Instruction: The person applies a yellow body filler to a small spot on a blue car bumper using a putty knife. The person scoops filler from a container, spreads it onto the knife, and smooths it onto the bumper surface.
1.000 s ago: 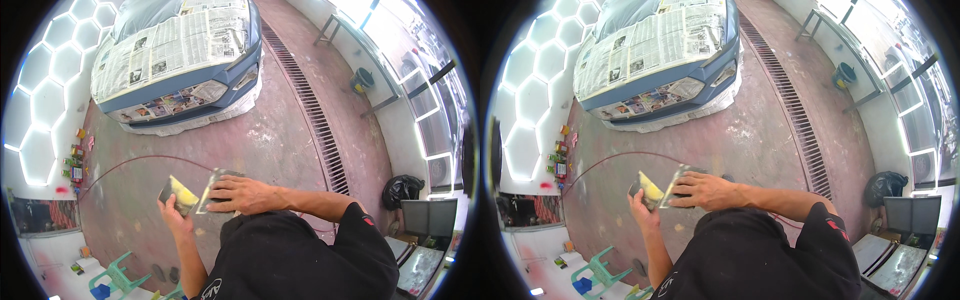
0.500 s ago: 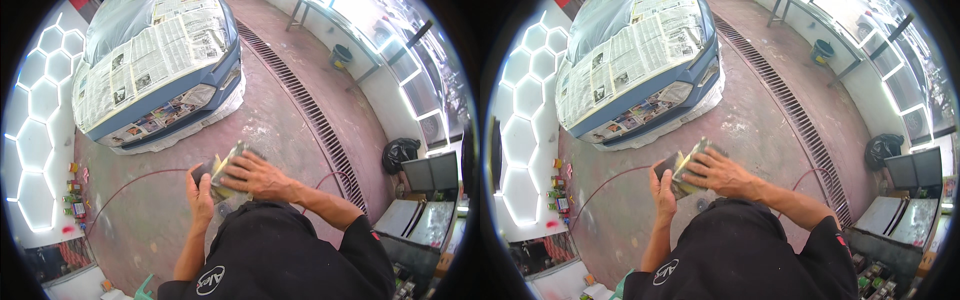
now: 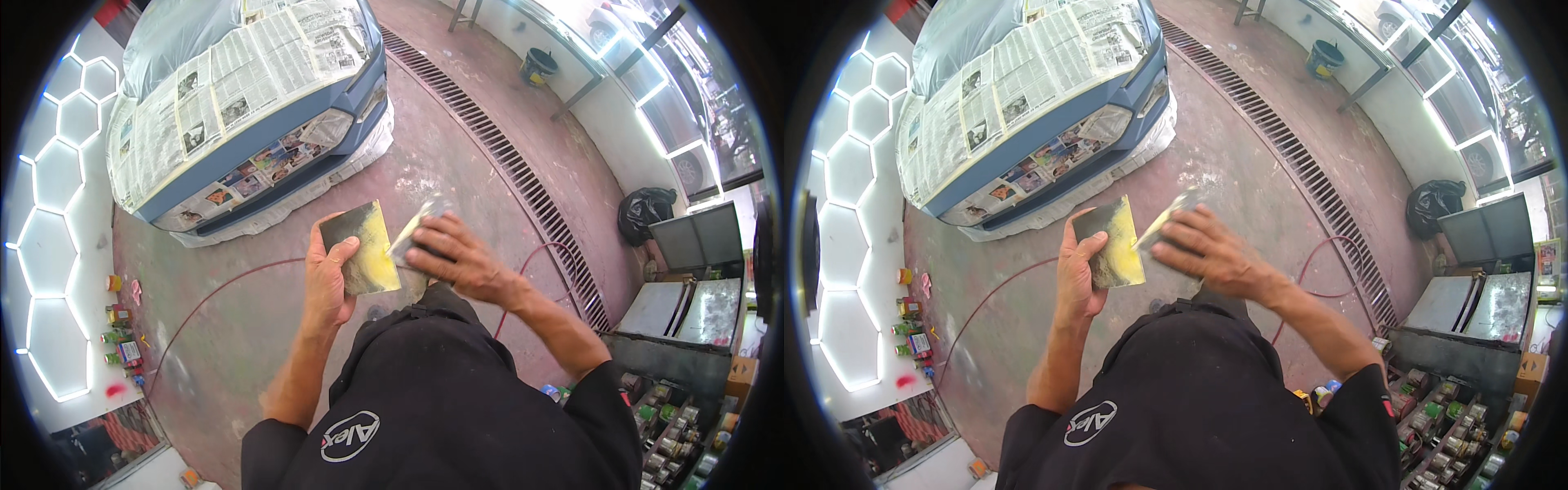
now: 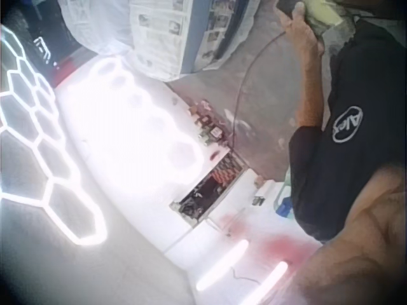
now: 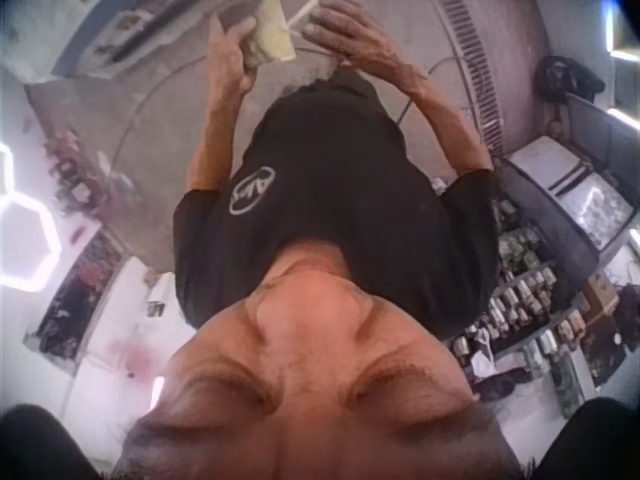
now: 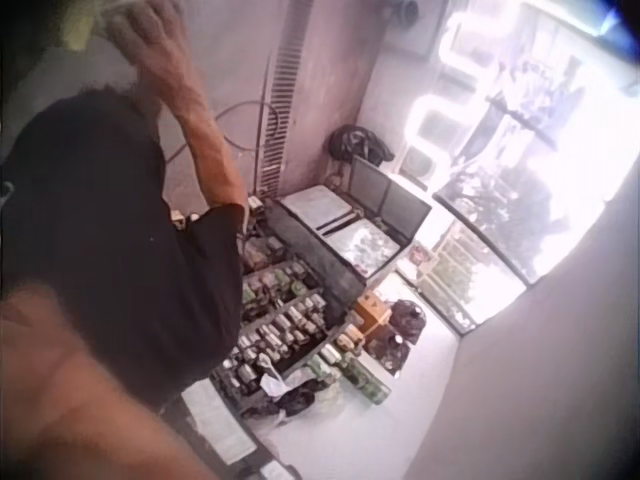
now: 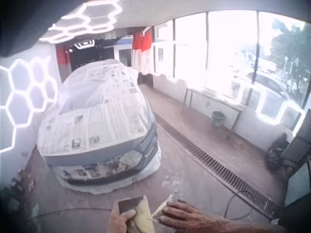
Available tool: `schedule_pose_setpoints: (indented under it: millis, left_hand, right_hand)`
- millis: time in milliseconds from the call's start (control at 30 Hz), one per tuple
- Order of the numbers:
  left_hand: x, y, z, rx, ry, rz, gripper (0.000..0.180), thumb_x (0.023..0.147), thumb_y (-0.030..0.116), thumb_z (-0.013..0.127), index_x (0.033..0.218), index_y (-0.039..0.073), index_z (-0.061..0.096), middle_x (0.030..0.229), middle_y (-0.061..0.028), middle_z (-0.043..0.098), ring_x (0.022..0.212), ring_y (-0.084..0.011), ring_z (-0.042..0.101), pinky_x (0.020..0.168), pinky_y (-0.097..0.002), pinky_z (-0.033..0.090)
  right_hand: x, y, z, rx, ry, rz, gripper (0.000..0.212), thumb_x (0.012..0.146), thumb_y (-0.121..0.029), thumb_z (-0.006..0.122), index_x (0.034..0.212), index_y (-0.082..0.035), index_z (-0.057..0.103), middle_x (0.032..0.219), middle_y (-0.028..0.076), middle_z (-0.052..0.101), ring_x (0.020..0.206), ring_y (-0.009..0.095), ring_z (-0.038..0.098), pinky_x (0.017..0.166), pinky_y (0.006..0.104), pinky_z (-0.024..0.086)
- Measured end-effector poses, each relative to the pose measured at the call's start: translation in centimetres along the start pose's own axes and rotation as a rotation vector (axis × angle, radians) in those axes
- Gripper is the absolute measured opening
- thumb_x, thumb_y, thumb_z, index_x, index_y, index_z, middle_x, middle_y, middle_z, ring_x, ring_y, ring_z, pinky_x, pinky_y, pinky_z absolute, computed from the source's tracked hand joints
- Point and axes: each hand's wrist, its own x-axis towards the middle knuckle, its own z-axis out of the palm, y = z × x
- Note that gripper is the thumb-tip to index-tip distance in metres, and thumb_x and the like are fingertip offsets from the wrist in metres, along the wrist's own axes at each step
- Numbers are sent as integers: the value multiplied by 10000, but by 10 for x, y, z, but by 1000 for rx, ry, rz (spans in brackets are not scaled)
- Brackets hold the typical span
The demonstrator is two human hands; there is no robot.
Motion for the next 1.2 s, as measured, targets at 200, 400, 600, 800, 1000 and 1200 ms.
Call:
schedule_pose_setpoints:
  millis: [200,400,600,800,1000,1200]
  left_hand:
    - [3,-6,-10,243,-47,246,365,1012,6,598,1371,62,560,1181,-51,651,1053,-124,625,950,-308,545]
    - [18,-30,-10,427,-94,191,363,1018,31,618,1376,53,560,1170,-45,653,1046,-114,597,954,-288,503]
    - [44,-32,6,95,21,-33,393,1008,8,581,1395,60,533,1180,-86,674,1102,-175,664,974,-353,568]
    - [49,-43,70,29,30,-140,428,1005,20,564,1429,38,508,1240,-112,667,1103,-212,694,975,-381,607]
    - [83,-70,116,7,26,-175,466,983,30,603,1439,49,506,1266,-101,665,1112,-210,698,978,-377,602]
    - [147,-116,142,182,158,-42,417,1036,87,590,1441,59,496,1223,-109,664,1075,-225,705,921,-359,593]
  right_hand:
    - [16,-36,-16,-234,74,3,580,888,-111,703,1449,-255,671,1462,45,594,1433,287,521,1258,537,367]
    - [-10,-23,-17,-241,-126,48,590,907,-120,673,1480,-253,634,1491,39,571,1456,276,491,1267,540,361]
    - [-27,-7,-17,11,-134,67,663,874,-116,695,1517,-247,601,1546,51,534,1479,300,475,1284,546,349]
    - [-44,47,-15,224,110,67,827,799,-23,719,1579,-226,534,1567,78,522,1528,324,429,1296,584,320]
    - [-51,89,-45,719,456,646,491,1008,46,616,1474,-103,650,1488,170,624,1379,369,608,1156,393,490]
    - [-69,143,-104,802,196,631,489,1003,22,629,1473,-114,642,1466,155,621,1334,317,617,1161,414,474]
